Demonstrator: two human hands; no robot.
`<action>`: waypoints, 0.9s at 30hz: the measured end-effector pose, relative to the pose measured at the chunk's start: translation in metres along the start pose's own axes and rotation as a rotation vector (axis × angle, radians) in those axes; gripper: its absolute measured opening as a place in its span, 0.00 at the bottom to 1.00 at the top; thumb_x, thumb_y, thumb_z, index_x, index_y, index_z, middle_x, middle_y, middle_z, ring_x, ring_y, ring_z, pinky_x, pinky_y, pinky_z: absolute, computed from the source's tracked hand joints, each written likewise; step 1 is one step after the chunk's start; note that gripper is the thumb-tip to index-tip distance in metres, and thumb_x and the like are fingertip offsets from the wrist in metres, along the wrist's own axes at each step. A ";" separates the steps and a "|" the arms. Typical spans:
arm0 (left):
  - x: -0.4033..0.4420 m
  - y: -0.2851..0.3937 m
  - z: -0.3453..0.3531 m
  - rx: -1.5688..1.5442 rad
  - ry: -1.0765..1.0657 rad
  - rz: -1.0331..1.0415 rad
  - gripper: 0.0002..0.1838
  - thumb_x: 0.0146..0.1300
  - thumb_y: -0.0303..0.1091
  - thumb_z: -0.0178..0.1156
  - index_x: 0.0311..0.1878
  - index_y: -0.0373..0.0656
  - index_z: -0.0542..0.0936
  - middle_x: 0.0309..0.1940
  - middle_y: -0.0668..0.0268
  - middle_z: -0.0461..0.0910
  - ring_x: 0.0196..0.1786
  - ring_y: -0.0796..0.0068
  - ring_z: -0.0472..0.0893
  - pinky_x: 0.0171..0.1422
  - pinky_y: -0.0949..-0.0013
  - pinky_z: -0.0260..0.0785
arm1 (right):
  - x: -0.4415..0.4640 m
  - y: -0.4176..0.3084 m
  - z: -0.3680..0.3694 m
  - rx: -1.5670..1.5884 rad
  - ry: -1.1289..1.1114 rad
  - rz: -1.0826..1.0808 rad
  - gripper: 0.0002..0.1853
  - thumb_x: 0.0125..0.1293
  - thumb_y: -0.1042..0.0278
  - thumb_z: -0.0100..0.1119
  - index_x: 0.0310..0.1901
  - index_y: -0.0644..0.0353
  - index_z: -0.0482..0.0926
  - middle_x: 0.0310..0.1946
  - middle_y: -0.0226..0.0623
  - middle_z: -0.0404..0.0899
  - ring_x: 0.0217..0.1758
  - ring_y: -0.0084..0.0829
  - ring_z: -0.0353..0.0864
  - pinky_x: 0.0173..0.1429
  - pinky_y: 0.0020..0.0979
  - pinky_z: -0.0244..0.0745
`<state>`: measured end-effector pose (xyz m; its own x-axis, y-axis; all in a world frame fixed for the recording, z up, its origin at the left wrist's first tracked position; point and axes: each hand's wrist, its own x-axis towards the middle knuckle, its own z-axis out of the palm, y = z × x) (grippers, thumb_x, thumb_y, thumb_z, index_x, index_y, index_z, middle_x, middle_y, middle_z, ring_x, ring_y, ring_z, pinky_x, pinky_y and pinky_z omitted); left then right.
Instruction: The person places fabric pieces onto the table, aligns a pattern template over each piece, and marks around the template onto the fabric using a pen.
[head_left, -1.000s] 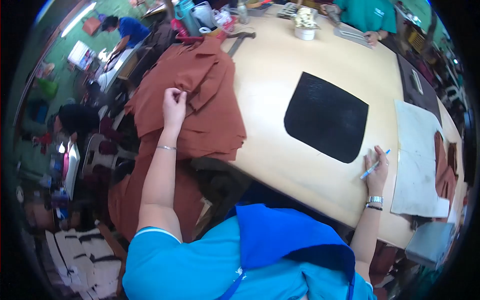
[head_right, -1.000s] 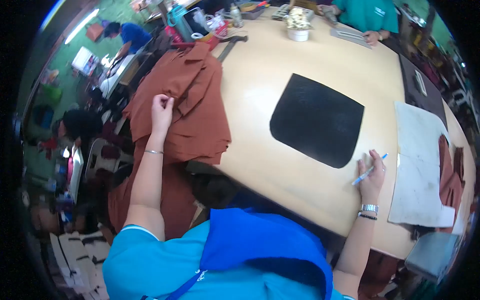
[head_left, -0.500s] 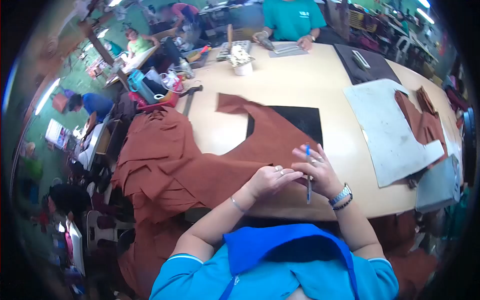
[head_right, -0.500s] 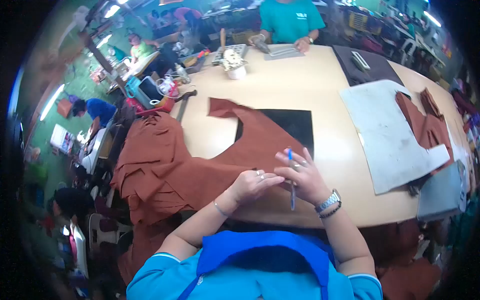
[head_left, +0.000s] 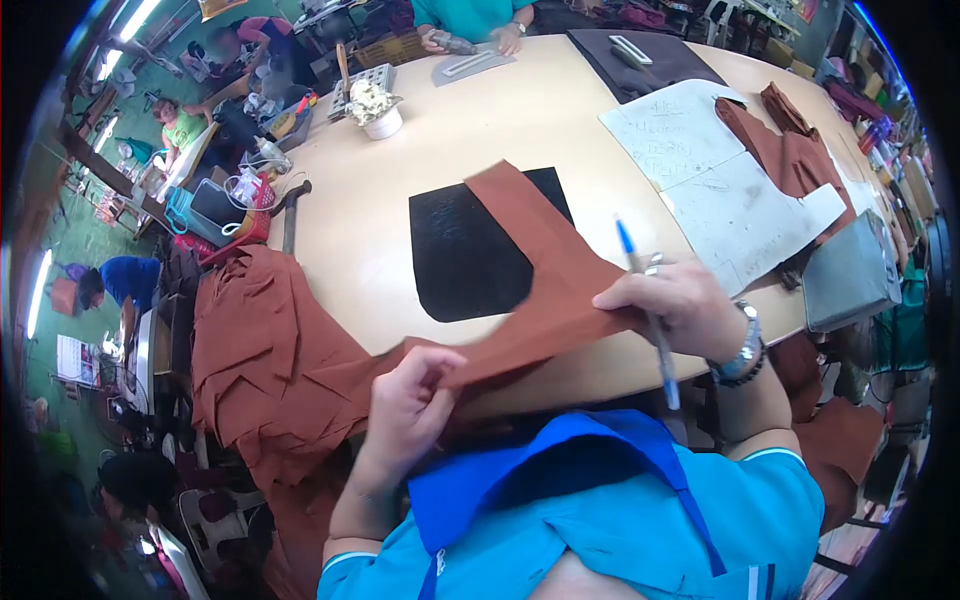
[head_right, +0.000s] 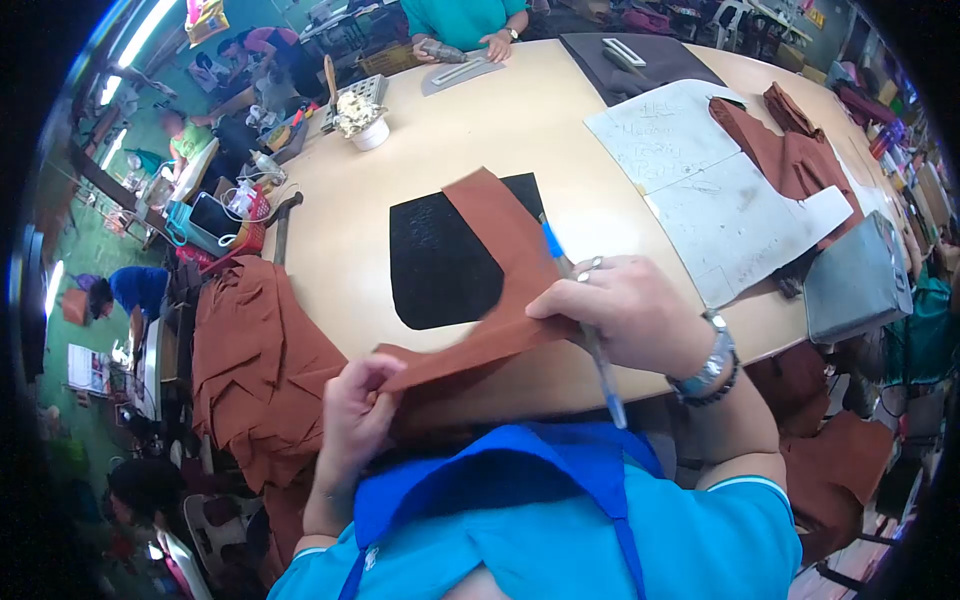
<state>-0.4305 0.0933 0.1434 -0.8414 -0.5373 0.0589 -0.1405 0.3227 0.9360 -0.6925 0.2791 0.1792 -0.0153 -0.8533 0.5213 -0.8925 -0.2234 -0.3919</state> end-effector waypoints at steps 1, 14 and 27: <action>-0.001 0.012 -0.012 0.151 -0.043 0.118 0.07 0.61 0.20 0.61 0.41 0.40 0.80 0.27 0.66 0.81 0.28 0.82 0.77 0.33 0.74 0.68 | 0.004 -0.009 -0.014 -0.001 0.012 -0.008 0.13 0.48 0.73 0.70 0.37 0.54 0.81 0.22 0.33 0.78 0.26 0.35 0.81 0.32 0.34 0.74; 0.002 0.084 -0.101 0.329 -0.318 0.249 0.10 0.37 0.31 0.77 0.24 0.49 0.84 0.14 0.75 0.75 0.18 0.80 0.69 0.39 0.70 0.52 | 0.018 -0.049 -0.099 -0.004 0.015 -0.115 0.07 0.56 0.63 0.66 0.30 0.57 0.82 0.18 0.31 0.80 0.16 0.24 0.76 0.22 0.25 0.64; 0.317 -0.005 -0.142 0.581 0.209 0.316 0.11 0.61 0.38 0.65 0.32 0.38 0.83 0.22 0.66 0.82 0.24 0.79 0.78 0.33 0.72 0.71 | 0.148 0.197 -0.084 -0.336 0.303 0.249 0.09 0.63 0.67 0.64 0.41 0.61 0.81 0.27 0.40 0.82 0.29 0.34 0.82 0.36 0.33 0.76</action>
<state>-0.6220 -0.1891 0.2072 -0.7780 -0.4686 0.4184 -0.2107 0.8221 0.5289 -0.9088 0.1487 0.2429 -0.3314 -0.6756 0.6586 -0.9399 0.1756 -0.2928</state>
